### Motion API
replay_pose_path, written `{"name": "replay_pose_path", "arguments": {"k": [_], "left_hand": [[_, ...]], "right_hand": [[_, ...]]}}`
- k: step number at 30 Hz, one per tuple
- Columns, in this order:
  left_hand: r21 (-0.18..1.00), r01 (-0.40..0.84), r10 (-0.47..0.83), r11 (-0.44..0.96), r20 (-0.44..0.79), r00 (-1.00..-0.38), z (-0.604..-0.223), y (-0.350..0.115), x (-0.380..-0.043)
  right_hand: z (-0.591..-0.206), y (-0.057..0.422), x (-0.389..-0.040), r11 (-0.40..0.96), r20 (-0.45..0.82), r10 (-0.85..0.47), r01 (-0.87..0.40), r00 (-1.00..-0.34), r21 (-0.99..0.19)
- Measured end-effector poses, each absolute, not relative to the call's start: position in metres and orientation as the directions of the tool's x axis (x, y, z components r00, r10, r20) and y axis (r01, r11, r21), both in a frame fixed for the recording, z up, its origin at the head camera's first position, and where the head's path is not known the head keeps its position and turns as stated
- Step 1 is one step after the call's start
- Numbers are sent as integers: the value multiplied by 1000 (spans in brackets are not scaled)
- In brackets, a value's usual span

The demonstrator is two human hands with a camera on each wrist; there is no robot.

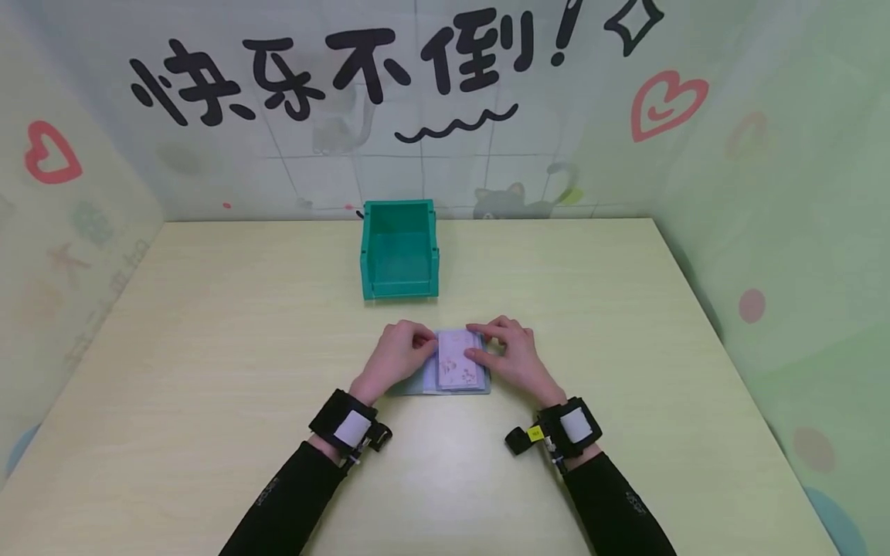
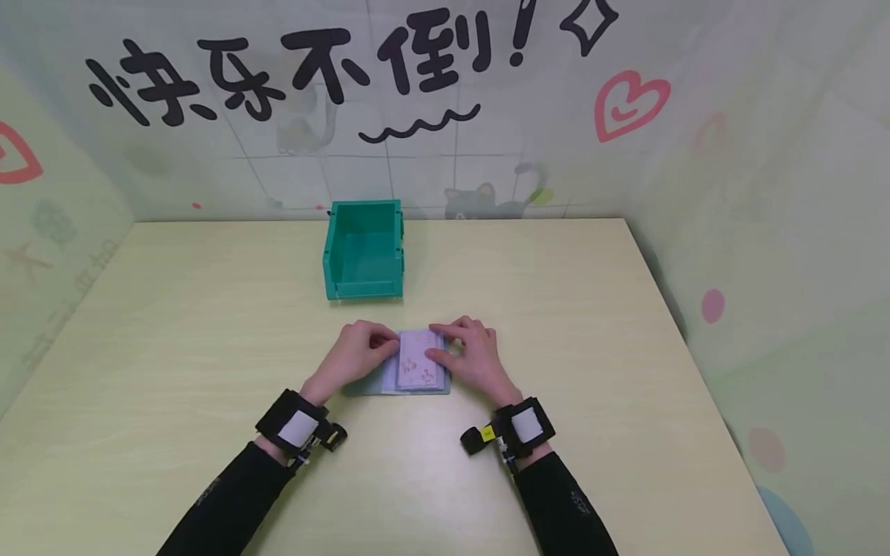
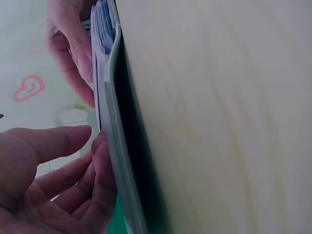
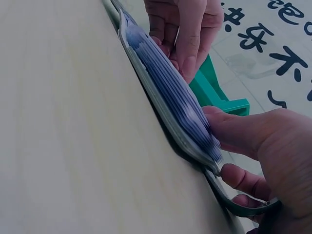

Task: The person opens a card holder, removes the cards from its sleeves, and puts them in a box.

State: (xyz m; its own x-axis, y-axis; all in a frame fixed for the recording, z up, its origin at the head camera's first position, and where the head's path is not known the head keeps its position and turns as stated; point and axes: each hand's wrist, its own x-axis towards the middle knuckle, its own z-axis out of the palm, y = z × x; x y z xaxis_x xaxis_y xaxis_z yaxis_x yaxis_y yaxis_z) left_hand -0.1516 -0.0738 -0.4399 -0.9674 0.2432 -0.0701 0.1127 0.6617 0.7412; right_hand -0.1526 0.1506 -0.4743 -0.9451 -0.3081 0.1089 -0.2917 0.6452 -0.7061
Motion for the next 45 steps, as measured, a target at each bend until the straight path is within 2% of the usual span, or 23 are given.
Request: {"name": "replay_pose_path", "arguments": {"k": [11, 28, 45], "left_hand": [[804, -46, 169, 593, -180, -969, -447, -76, -155], [809, -90, 136, 581, -206, -969, -449, -76, -156], [815, -144, 100, 561, -240, -966, -449, -75, -157]], "right_hand": [[-476, 149, -151, 660, 110, -286, -279, -952, -698], [-479, 144, -149, 667, 154, -264, -296, -952, -684], [-481, 145, -149, 680, 172, -304, -340, -937, -649]]}}
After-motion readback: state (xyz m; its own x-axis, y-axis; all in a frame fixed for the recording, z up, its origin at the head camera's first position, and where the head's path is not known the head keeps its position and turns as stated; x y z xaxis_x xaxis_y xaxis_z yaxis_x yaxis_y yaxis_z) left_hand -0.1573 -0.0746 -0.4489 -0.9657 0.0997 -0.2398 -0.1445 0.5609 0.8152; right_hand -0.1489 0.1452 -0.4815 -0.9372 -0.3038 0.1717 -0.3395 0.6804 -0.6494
